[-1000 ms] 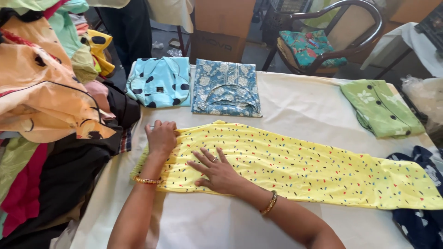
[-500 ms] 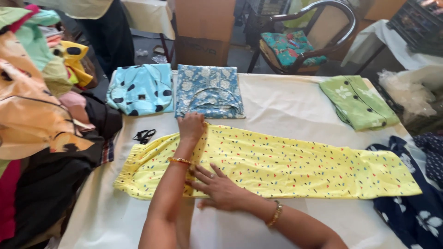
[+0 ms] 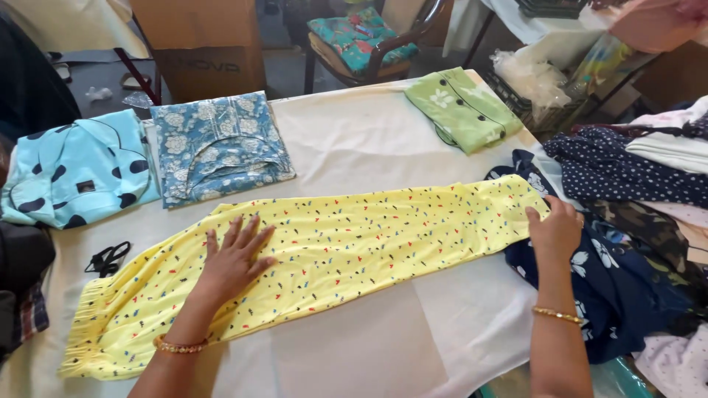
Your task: The person folds a yellow patterned garment and a dark blue floral garment on a white table. They smooth the fabric, fold the items into neat rectangles, and place them alongside other folded clothes.
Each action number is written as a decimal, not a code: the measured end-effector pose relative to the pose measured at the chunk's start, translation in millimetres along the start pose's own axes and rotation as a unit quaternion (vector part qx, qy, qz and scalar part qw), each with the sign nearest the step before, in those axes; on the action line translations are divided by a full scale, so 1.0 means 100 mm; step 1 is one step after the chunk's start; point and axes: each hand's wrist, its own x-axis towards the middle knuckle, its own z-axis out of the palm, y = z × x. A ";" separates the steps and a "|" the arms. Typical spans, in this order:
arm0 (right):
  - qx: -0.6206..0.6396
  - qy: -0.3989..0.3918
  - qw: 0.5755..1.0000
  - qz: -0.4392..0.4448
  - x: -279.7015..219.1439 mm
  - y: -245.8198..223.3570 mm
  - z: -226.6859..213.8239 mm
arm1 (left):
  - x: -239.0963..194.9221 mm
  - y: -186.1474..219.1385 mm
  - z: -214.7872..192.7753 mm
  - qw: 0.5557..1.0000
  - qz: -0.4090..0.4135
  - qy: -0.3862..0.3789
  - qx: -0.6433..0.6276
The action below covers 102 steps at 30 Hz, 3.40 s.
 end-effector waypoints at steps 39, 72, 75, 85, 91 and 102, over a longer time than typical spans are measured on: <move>0.279 -0.235 0.921 -0.141 -0.18 -2.76 -0.04 | 0.38 1.05 -0.10 0.789 -0.161 0.095 -0.586; 0.075 -0.374 0.858 -0.343 -0.65 -3.00 0.12 | 0.05 1.35 -0.02 0.992 -0.097 -0.068 0.052; 0.084 -0.422 0.818 -0.382 -0.66 -3.13 0.00 | 0.08 1.33 -0.16 0.990 -0.072 -0.122 0.009; 0.029 -0.424 0.897 -0.123 -0.19 -2.33 0.47 | 0.00 0.87 -0.26 0.963 -0.263 -0.053 -0.002; 0.057 -0.396 0.907 -0.134 -0.23 -2.47 0.32 | 0.11 0.67 0.32 0.969 -0.243 0.001 -0.053; 0.200 -0.328 0.918 -0.094 -0.23 -2.68 0.10 | -0.05 0.66 -0.27 0.730 -0.204 0.039 -0.651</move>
